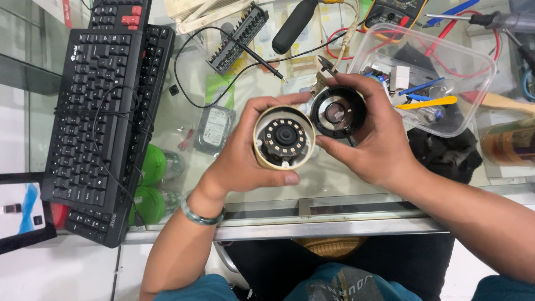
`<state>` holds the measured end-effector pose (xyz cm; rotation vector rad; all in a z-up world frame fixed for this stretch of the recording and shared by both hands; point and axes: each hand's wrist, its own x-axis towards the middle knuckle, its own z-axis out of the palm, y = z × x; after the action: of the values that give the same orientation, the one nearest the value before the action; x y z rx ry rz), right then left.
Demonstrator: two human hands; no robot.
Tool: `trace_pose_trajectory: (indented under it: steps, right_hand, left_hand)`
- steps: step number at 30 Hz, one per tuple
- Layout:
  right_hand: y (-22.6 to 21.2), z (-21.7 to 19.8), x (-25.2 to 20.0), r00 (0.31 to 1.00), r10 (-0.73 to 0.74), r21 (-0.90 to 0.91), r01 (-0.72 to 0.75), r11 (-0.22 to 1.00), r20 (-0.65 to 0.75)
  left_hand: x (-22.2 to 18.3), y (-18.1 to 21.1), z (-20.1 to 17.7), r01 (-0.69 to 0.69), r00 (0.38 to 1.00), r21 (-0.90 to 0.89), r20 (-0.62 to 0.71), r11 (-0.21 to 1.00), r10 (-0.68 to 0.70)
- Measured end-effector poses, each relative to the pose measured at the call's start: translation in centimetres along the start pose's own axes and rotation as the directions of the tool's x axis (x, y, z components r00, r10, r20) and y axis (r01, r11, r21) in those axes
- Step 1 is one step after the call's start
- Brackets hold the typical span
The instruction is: Repairing the internal wiring and components of a security camera on a workbench.
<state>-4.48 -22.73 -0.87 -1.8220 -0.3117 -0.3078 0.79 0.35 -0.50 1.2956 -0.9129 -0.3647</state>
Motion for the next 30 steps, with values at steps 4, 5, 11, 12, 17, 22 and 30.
trace_pose_trajectory:
  steps: [4,5,11,12,17,22,30]
  right_hand:
    - [0.0,-0.3,0.2,0.998,-0.057,-0.070,0.057,0.996,0.002]
    - [0.1,-0.3,0.2,0.999,-0.050,-0.093,0.049,0.994,-0.002]
    - [0.0,-0.3,0.0,1.000,-0.021,-0.125,0.020,0.992,-0.005]
    - [0.0,-0.3,0.0,1.000,-0.020,-0.137,0.018,0.990,-0.008]
    - [0.3,-0.2,-0.1,0.999,-0.041,-0.089,0.041,0.995,0.000]
    - [0.4,-0.3,-0.2,1.000,-0.028,-0.097,0.028,0.995,0.004]
    - [0.7,-0.4,-0.1,0.998,-0.054,-0.102,0.057,0.993,0.034]
  left_hand:
    - [0.0,-0.1,-3.2,0.005,1.000,0.092,-0.012,0.996,-0.004]
    - [-0.1,0.4,-4.3,0.040,0.999,0.169,-0.027,0.985,-0.036]
    - [-2.5,2.5,-10.2,0.172,0.940,0.300,-0.334,0.938,-0.066]
    - [-2.8,3.1,-11.0,0.196,0.916,0.352,-0.399,0.915,-0.043]
    - [-4.5,3.1,-13.4,0.371,0.769,0.424,-0.639,0.826,-0.017]
    - [-5.1,2.5,-14.4,0.595,0.667,0.514,-0.744,0.618,-0.023]
    - [-4.8,1.7,-14.6,0.650,0.593,0.503,-0.804,0.569,0.033]
